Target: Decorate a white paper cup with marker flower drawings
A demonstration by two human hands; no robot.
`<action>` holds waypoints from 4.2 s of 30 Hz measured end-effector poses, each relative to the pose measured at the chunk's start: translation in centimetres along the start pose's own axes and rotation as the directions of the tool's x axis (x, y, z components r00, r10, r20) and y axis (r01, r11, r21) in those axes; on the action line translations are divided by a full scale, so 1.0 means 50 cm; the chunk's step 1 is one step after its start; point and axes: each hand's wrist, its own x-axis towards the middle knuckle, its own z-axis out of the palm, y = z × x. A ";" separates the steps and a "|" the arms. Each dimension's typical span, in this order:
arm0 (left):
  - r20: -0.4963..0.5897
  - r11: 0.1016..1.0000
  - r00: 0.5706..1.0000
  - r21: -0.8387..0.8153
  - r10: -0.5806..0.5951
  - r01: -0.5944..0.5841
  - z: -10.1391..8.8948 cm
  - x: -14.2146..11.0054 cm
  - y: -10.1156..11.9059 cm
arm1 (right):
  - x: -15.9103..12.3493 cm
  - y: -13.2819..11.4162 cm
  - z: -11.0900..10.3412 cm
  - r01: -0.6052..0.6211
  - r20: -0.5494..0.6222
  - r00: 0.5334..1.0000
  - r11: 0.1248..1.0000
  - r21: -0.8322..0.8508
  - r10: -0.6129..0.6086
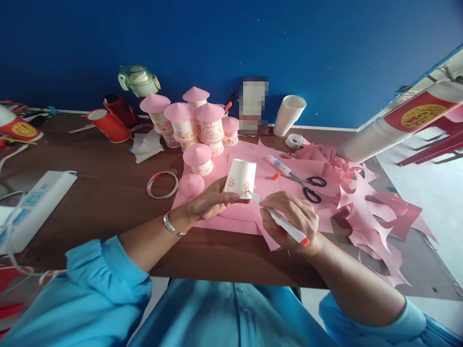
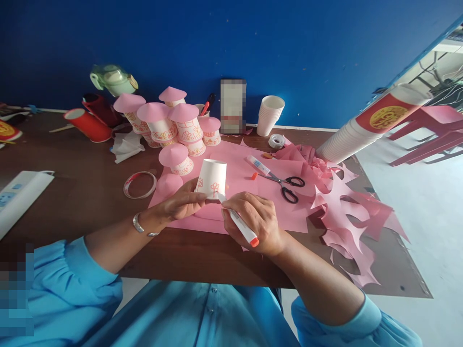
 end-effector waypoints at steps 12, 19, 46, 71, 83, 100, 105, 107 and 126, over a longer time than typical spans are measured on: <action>0.022 0.998 1.000 0.055 -0.001 0.000 -0.006 -0.002 -0.001 | 0.002 0.001 0.000 -0.001 0.014 1.000 1.000 0.015 0.001; 0.003 0.999 1.000 0.049 -0.015 0.014 -0.004 -0.001 0.000 | 0.005 0.001 -0.002 0.017 -0.024 1.000 0.999 0.034 -0.016; 0.001 1.000 1.000 0.027 0.012 -0.012 -0.002 -0.001 -0.004 | 0.006 0.002 -0.003 0.024 -0.010 1.000 0.999 0.030 -0.023; -0.019 1.000 0.999 -0.003 0.031 -0.031 -0.013 -0.001 -0.013 | 0.011 0.001 -0.001 0.089 -0.005 0.996 0.995 0.037 -0.089; -0.022 0.981 1.000 -0.195 0.015 -0.019 -0.015 0.005 -0.018 | 0.006 0.004 0.002 0.073 -0.013 0.997 0.997 0.012 -0.073; -0.033 0.986 0.999 0.165 0.009 -0.003 0.014 0.000 0.014 | 0.007 0.003 0.004 0.088 -0.005 0.996 0.995 0.045 -0.088; -0.077 0.983 0.997 0.182 0.028 -0.014 0.006 0.003 -0.003 | 0.004 0.003 0.006 0.092 0.010 0.996 0.995 0.045 -0.093; -0.110 0.977 0.993 0.215 0.033 -0.009 0.002 0.005 -0.010 | 0.003 0.003 0.006 0.090 0.023 0.996 0.995 0.043 -0.091; 0.003 0.996 0.997 -0.052 0.073 -0.072 -0.006 0.003 -0.015 | -0.003 0.007 0.001 0.034 -0.029 0.999 0.999 -0.007 -0.035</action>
